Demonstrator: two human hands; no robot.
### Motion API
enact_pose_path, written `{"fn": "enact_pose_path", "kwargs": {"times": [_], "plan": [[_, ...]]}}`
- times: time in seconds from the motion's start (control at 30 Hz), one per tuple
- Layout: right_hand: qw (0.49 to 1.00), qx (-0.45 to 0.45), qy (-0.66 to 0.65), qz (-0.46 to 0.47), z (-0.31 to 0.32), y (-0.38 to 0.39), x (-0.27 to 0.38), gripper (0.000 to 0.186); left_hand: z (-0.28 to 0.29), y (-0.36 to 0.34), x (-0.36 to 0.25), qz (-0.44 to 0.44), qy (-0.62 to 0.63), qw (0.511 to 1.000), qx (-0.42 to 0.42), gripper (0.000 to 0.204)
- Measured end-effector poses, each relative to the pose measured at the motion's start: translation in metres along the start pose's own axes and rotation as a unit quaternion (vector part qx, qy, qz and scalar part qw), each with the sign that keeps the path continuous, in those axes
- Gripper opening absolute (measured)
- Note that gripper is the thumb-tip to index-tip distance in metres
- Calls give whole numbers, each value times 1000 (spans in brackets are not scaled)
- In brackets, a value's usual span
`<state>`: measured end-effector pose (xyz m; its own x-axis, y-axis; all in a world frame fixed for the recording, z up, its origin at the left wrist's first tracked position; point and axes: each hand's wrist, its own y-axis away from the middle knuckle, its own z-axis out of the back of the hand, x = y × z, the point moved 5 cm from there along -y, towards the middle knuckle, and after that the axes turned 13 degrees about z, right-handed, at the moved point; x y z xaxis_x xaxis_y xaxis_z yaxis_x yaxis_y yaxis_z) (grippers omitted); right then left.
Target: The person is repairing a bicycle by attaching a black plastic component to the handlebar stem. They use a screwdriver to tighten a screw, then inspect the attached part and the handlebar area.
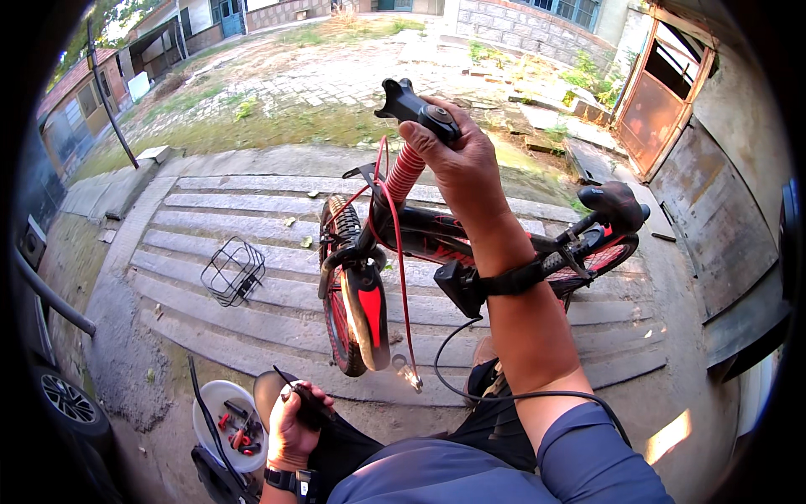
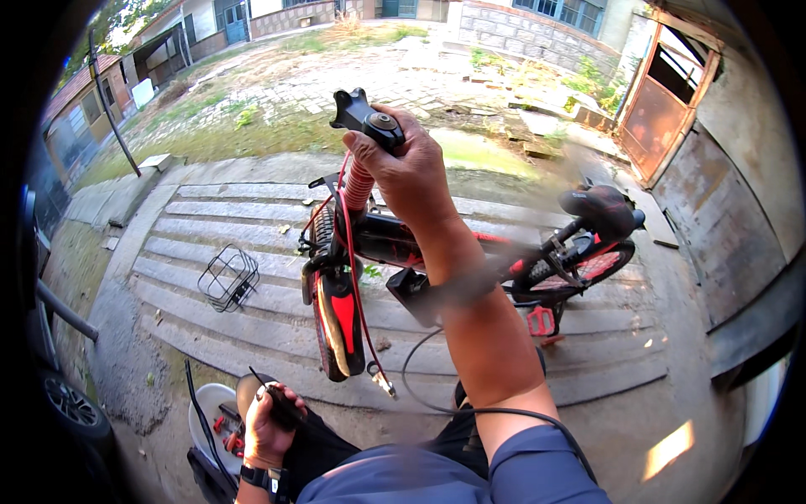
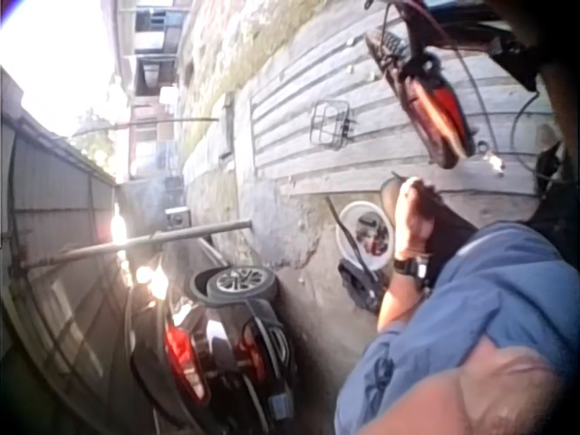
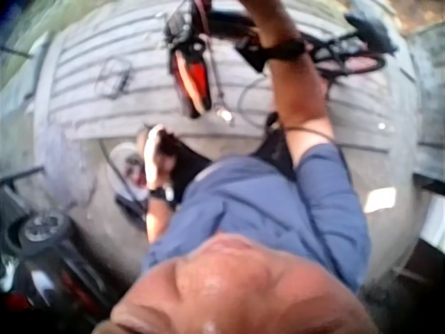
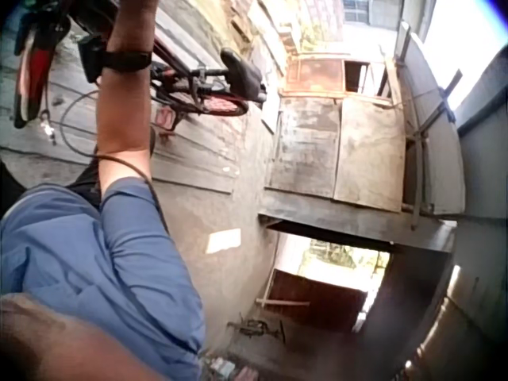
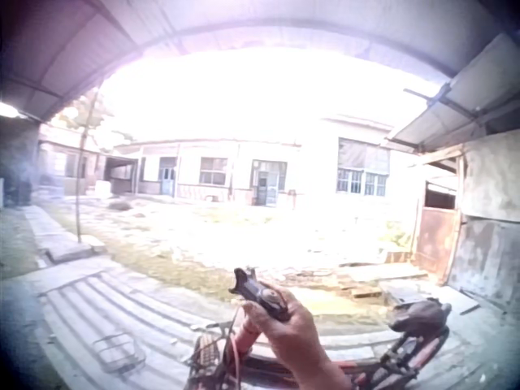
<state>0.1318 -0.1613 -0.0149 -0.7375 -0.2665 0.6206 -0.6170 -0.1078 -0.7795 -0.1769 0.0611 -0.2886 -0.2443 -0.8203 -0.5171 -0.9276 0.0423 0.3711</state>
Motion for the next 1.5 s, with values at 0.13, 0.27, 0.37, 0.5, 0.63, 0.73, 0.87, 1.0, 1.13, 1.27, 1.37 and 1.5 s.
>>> {"fn": "enact_pose_path", "kwargs": {"times": [0.13, 0.27, 0.37, 0.5, 0.63, 0.73, 0.87, 1.0, 1.13, 1.27, 1.37, 1.5], "plan": [[993, 61, -94, -29, 5, -4, -2, 45, -4, 0, -2, 12, 13, 1000, 12, 34], [971, 134, -190, -55, 7, -11, -9, 51, 0, 1, -2, 14, 12, 1000, 15, 34], [956, 183, -218, -70, 9, -16, -9, 54, 1, 1, -1, 12, 7, 1000, 17, 34], [934, 237, -255, -83, 9, -21, -11, 58, -2, 1, -1, 11, 5, 1000, 17, 35], [908, 262, -308, -107, 7, -23, -13, 60, -2, 0, -1, 11, -1, 1000, 17, 35], [898, 291, -312, -107, 8, -24, -14, 68, -2, 0, -1, 12, -1, 1000, 16, 35], [909, 270, -300, -108, 6, -26, -15, 63, 1, 1, 0, 13, 0, 1000, 13, 35], [946, 200, -231, -108, 6, -23, -10, 53, -1, 1, -1, 12, -1, 1000, 15, 35], [968, 147, -179, -93, 6, -19, -11, 47, -4, 2, 0, 15, 7, 1000, 15, 35], [976, 99, -174, -88, 2, -14, -8, 42, -5, 2, 0, 10, 7, 1000, 12, 35], [981, 76, -160, -76, 2, -11, -8, 36, -6, 1, 0, 12, 2, 1000, 12, 34], [988, 44, -134, -65, -1, -7, -7, 24, -5, 2, 1, 29, 5, 999, -32, 32]]}}
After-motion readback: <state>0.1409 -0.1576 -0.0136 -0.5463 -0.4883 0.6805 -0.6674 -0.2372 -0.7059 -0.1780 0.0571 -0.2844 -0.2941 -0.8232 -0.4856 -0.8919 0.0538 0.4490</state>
